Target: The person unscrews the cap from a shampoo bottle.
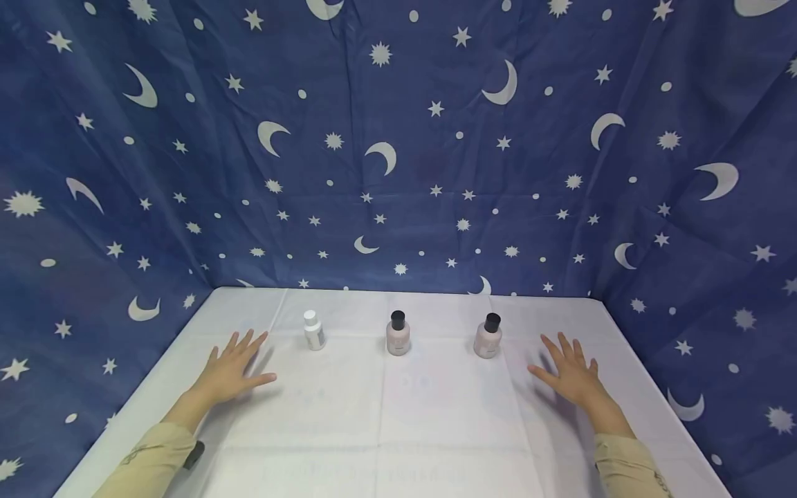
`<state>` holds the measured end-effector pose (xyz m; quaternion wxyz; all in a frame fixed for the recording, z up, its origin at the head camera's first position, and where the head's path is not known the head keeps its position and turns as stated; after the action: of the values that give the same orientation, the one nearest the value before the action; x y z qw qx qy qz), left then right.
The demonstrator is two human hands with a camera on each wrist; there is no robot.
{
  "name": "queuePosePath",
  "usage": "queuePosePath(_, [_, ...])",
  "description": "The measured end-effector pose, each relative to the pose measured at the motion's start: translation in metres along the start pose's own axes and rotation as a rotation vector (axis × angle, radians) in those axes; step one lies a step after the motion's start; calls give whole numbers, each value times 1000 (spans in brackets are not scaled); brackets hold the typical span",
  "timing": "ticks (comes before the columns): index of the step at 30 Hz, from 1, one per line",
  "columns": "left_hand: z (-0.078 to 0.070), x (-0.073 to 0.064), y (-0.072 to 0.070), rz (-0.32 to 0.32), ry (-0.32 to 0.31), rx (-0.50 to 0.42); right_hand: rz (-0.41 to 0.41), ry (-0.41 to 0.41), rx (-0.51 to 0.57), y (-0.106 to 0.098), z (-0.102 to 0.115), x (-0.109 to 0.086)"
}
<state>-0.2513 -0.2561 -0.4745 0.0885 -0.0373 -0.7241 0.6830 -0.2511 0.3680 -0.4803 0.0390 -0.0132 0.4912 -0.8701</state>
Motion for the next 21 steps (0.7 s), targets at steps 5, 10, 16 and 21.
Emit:
queuePosePath(5, [0,1,1,-11,15,-69,-12,-11,-12,-3,-1,0])
queuePosePath(10, [2,3,2,-62,37,-75,-31,-42,-50,-6,2,0])
queuePosePath(16, [3,6,1,-104,58,-53,-56,-74,-78,-9,9,1])
queuePosePath(21, [3,6,-1,-97,68,-28,-64,-92,-75,-9,11,2])
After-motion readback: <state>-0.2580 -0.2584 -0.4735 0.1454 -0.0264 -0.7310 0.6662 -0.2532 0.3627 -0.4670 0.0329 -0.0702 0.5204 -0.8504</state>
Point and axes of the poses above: each hand's wrist, its own x-axis towards the middle knuckle, its own y-axis out of the palm, z = x × y, the point moved 2 cm from there along x, towards the middle knuckle, and after that the axes turned 11 degrees about x, right-handed, at the moved point
